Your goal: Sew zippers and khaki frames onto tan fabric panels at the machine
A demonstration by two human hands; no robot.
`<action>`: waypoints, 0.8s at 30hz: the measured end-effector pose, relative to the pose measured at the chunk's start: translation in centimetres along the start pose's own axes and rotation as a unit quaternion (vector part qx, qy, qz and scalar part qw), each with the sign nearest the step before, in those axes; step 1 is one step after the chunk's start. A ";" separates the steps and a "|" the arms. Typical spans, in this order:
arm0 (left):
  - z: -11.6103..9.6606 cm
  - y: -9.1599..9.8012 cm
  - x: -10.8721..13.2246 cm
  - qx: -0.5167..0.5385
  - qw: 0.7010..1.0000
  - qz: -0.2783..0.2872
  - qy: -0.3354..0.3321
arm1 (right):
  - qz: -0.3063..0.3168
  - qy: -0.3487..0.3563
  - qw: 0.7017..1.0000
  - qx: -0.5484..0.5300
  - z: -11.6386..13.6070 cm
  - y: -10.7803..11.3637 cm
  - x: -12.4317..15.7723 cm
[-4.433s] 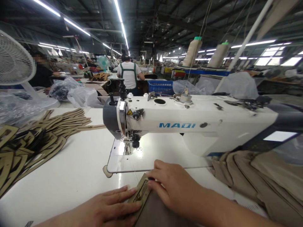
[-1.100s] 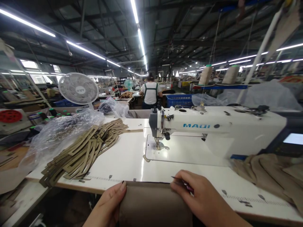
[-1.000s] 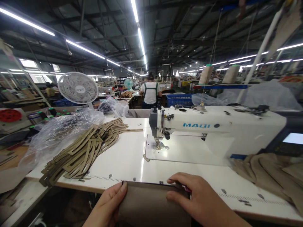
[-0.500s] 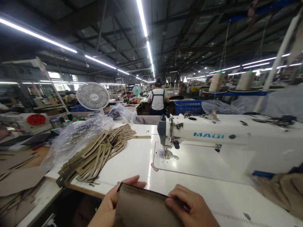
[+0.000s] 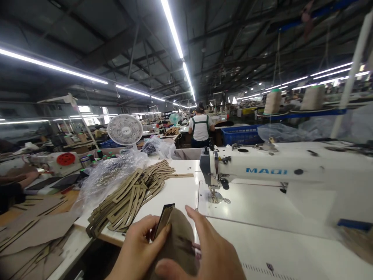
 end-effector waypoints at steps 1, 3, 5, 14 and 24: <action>0.0 -0.3 0.1 0.022 0.999 0.022 0.006 | 0.003 -0.013 1.000 0.010 0.2 -0.3 -0.6; 0.4 -1.0 0.3 0.104 0.991 0.080 0.035 | 0.024 -0.043 0.999 0.022 0.0 -0.6 -1.8; 1.0 -1.6 0.6 0.193 0.968 0.140 0.078 | 0.074 -0.052 0.996 0.008 -0.4 -0.9 -2.6; 1.9 -3.0 1.6 0.303 0.922 0.193 0.144 | 0.129 -0.041 0.987 -0.083 -1.6 -0.8 -2.4; 1.5 -2.7 1.1 0.220 0.963 0.142 0.063 | 0.156 -0.019 0.985 -0.067 -1.8 -1.1 -2.3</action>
Point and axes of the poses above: each hand's wrist, its own x-axis away from the middle knuckle, its own y-axis out of the back of the hand, z = x × y, the point moved 6 cm from there along -x, towards the middle knuckle, and after that the axes turned 4 degrees about y, right-handed, at the moved point
